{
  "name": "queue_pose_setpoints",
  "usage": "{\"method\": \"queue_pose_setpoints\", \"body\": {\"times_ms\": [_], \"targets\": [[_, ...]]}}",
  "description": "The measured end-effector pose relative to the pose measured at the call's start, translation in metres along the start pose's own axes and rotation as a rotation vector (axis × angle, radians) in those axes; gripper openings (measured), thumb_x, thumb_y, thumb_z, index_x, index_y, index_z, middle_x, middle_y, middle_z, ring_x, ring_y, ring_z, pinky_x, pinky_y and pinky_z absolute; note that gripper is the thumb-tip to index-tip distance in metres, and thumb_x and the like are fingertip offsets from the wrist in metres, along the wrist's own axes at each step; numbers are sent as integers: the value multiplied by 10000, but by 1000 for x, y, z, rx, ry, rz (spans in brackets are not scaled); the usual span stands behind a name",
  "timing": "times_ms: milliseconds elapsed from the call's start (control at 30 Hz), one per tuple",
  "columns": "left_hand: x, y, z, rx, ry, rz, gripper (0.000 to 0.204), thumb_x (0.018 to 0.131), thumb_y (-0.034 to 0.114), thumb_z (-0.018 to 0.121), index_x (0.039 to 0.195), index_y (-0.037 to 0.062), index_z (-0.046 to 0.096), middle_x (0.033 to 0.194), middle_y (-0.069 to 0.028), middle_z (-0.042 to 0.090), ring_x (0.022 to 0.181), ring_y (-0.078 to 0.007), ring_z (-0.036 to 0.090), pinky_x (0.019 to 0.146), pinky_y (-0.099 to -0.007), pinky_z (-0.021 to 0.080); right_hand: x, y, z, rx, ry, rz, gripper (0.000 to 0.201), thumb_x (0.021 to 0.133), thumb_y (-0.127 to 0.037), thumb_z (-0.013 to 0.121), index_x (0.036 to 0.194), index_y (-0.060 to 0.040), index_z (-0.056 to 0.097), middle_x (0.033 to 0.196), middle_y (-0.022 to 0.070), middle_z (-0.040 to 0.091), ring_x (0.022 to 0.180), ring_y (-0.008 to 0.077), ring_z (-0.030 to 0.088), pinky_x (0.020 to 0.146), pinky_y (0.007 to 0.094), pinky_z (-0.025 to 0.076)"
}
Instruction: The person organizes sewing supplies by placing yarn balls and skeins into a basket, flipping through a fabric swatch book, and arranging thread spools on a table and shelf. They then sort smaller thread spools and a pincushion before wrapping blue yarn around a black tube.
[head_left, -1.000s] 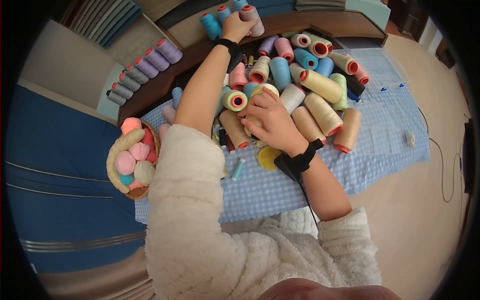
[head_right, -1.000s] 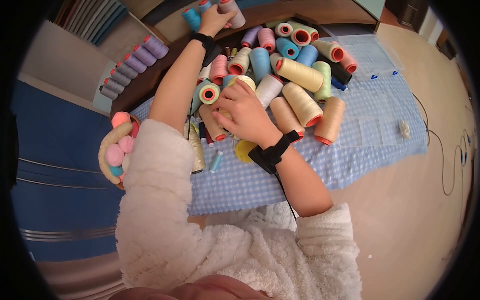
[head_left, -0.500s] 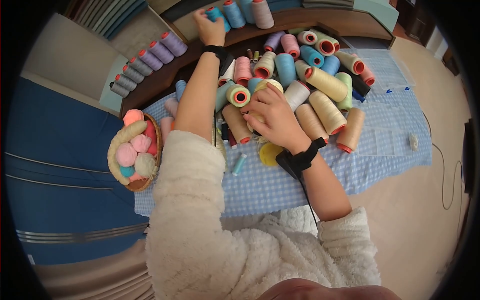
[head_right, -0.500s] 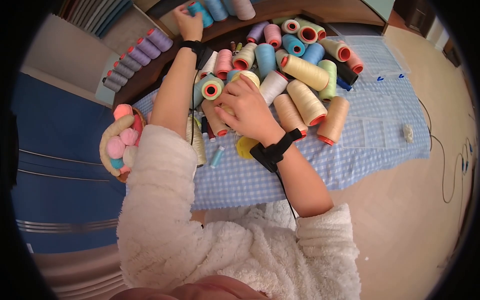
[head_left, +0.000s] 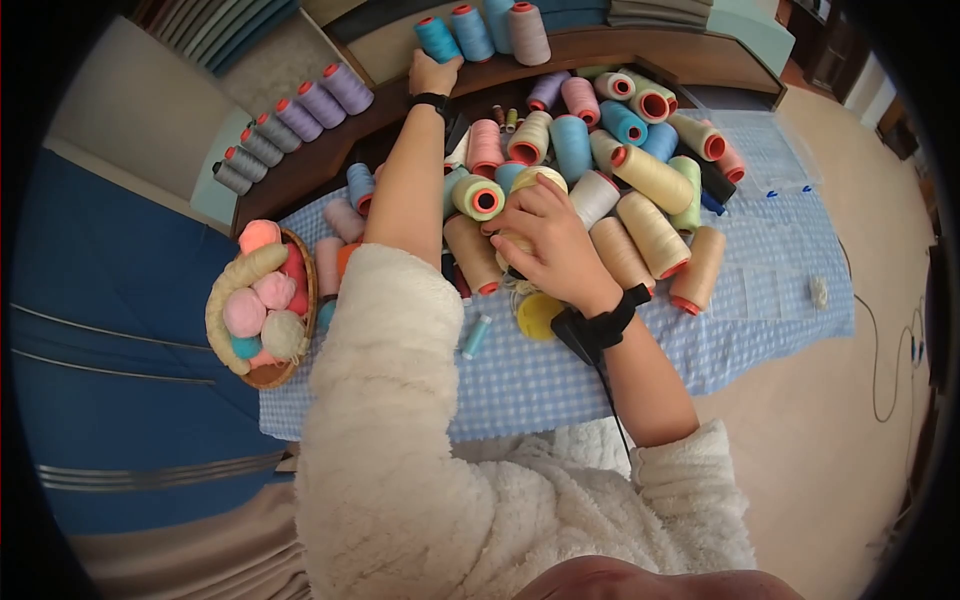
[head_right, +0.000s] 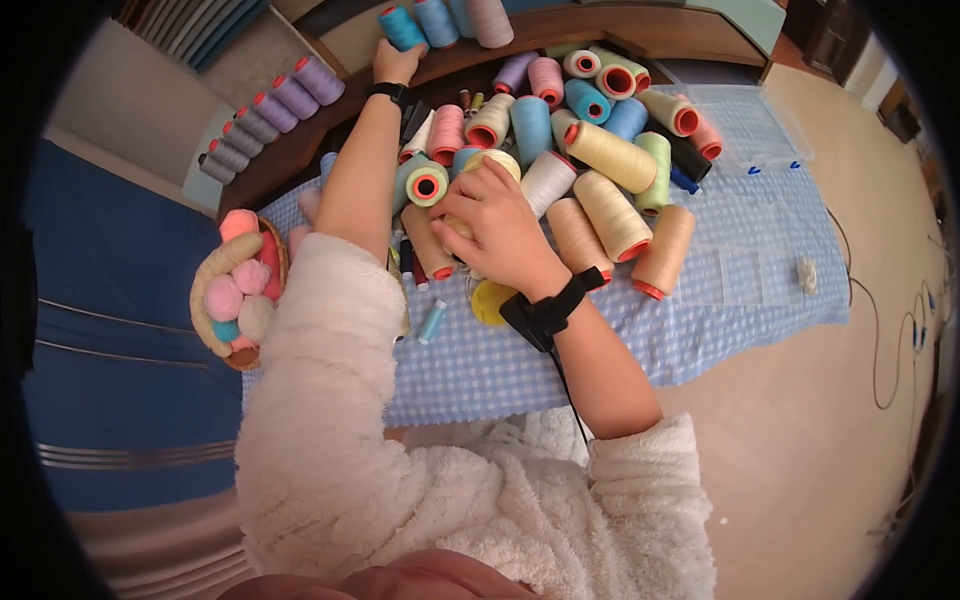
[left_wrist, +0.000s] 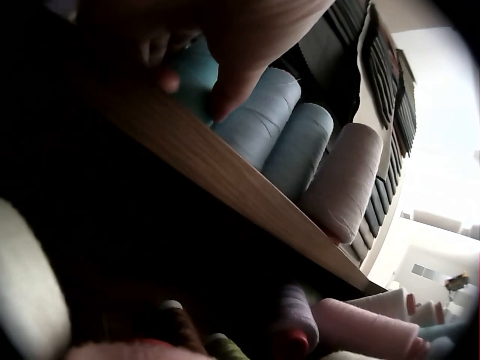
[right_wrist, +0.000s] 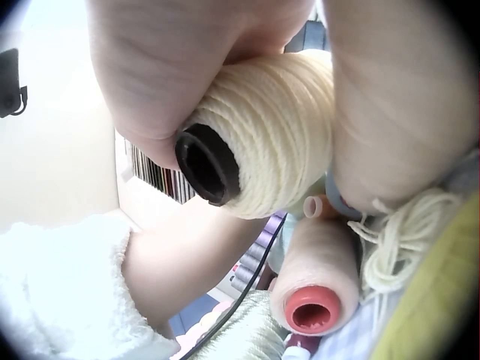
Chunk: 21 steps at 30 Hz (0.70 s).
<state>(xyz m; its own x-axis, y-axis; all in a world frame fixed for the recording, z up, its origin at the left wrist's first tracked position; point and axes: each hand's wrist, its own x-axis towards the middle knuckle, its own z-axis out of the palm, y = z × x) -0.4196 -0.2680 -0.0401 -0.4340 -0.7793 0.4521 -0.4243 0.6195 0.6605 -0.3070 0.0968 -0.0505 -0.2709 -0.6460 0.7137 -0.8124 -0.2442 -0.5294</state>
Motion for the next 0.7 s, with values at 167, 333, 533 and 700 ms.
{"method": "queue_pose_setpoints", "body": {"times_ms": [167, 333, 533, 700], "targets": [[-7, -12, -13, -42, 227, -152, 767, 676, 229, 888, 1239, -64, 456, 1319, -261, 439, 1109, -481, 600, 959, -529, 533, 0, 0, -1, 8, -17, 16, 138, 862, -206, 683, 892, -73, 709, 907, 80, 595, 960, 279, 591, 1123, 476, 359], [-9, -36, -42, -21, 379, -241, 653, 746, 102, 816, 1232, -55, 409, 1283, -271, 470, 1115, -464, 599, 947, -504, 545, 0, -1, -1, -8, -34, 16, 139, 857, -197, 691, 910, -71, 720, 929, 80, 605, 981, 287, 594, 1153, 494, 331], [-13, -59, -42, -18, 240, -38, 186, 721, 104, 756, 845, 22, 645, 1017, -232, 665, 980, -416, 649, 883, -489, 530, 0, -3, -2, -9, -33, 22, 135, 851, -181, 696, 913, -65, 726, 939, 84, 611, 990, 290, 594, 1157, 489, 330], [-5, -71, -28, -2, 366, 72, 136, 728, 150, 747, 828, 61, 723, 861, -174, 706, 855, -387, 682, 848, -459, 547, 1, -3, -3, -2, -41, 23, 131, 853, -174, 691, 913, -62, 723, 938, 83, 610, 991, 290, 593, 1156, 486, 330]]}}
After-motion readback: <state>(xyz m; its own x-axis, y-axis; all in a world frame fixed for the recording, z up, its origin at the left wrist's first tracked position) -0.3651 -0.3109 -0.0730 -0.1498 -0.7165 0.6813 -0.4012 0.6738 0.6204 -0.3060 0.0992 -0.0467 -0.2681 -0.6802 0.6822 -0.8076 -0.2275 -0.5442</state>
